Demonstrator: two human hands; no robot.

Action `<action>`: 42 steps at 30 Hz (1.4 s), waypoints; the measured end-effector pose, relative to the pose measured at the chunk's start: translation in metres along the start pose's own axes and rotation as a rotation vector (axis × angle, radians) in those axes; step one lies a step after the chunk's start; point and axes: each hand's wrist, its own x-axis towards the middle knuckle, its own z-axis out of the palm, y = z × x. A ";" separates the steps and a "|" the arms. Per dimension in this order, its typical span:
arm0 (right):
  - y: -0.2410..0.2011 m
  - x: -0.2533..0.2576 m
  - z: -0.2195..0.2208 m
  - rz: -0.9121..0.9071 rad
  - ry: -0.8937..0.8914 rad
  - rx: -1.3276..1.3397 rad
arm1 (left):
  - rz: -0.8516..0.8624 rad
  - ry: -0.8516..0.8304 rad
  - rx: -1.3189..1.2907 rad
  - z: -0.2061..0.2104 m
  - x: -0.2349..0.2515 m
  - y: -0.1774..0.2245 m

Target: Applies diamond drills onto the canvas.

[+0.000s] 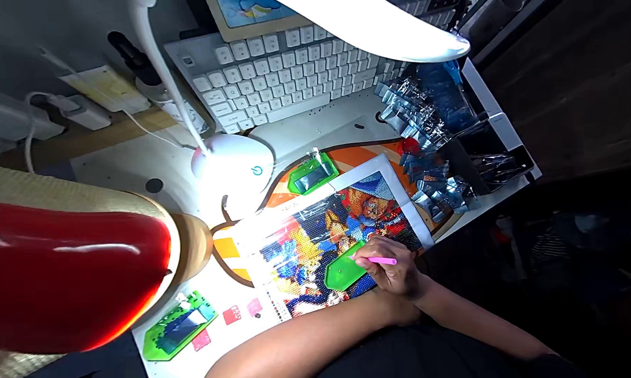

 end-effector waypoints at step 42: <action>-0.001 0.001 -0.017 0.092 0.187 0.192 | 0.114 0.111 0.345 0.006 0.003 -0.006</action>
